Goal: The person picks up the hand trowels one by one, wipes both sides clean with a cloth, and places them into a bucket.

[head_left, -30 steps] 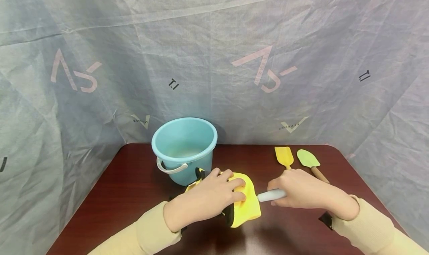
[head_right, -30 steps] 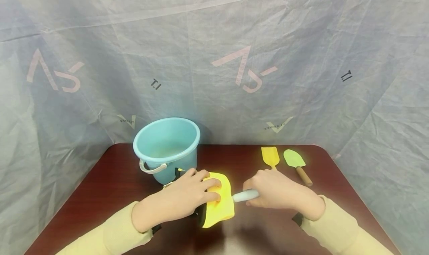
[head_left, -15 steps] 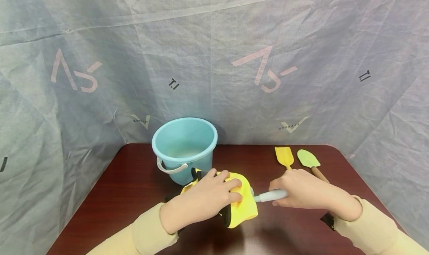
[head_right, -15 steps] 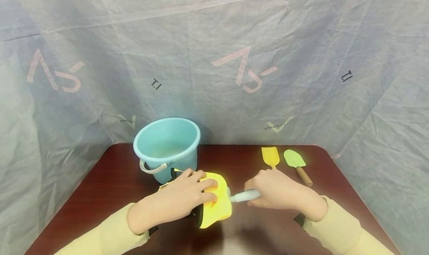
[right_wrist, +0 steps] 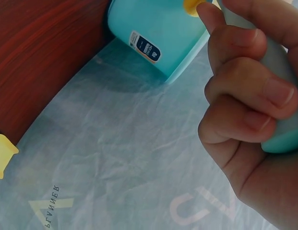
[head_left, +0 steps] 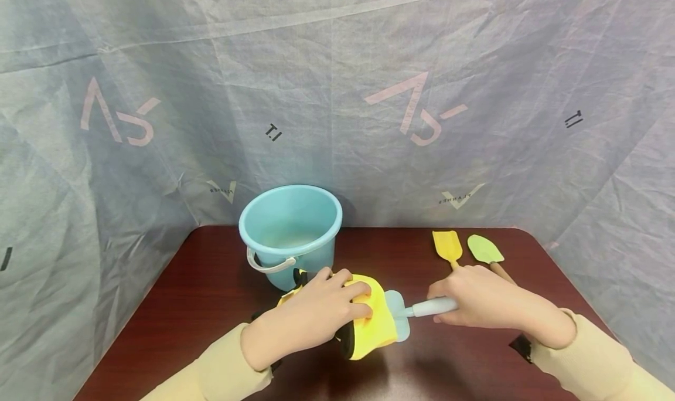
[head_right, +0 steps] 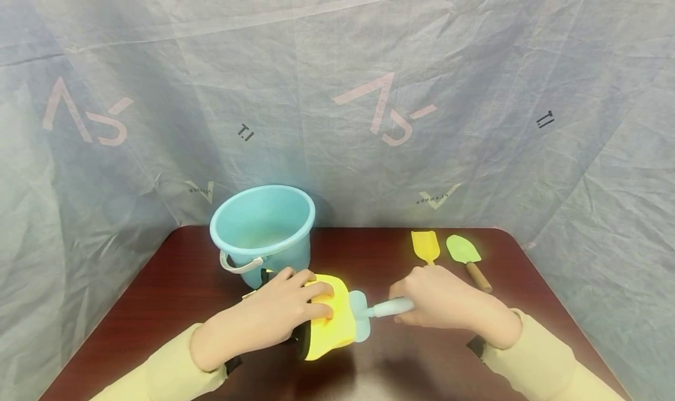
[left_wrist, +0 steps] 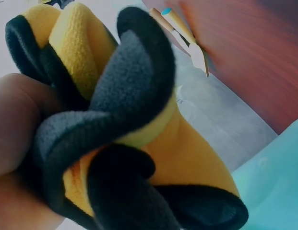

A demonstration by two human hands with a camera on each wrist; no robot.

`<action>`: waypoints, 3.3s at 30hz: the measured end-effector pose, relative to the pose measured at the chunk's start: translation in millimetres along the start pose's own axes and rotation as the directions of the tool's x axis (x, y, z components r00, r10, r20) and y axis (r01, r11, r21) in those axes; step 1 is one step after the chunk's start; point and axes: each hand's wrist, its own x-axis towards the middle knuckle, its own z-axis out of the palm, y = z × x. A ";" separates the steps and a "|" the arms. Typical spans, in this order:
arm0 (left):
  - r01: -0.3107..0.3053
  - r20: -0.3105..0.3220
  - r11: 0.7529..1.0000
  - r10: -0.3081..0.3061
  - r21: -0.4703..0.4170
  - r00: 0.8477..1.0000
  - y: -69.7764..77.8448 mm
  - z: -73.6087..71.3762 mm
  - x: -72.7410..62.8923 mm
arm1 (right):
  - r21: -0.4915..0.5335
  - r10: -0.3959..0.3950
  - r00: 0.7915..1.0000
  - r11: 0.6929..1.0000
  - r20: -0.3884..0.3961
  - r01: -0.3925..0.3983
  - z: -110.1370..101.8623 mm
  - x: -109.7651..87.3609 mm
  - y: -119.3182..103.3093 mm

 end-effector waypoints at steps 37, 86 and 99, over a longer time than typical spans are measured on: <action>0.024 -0.156 0.999 -0.028 -0.025 0.987 -14.3 8.8 -35.5 | -0.008 0.014 0.997 1.000 -0.072 -0.015 -1.5 -15.3 14.9; 0.398 0.011 0.565 -0.567 -0.723 0.824 -20.2 71.2 -38.4 | 0.118 -0.054 0.965 0.989 -0.257 0.087 -24.8 -15.4 6.4; 0.288 0.131 0.192 -0.574 -0.938 0.808 -15.4 79.5 -5.0 | 0.067 -0.093 0.956 0.991 -0.279 0.115 -26.2 -2.1 2.7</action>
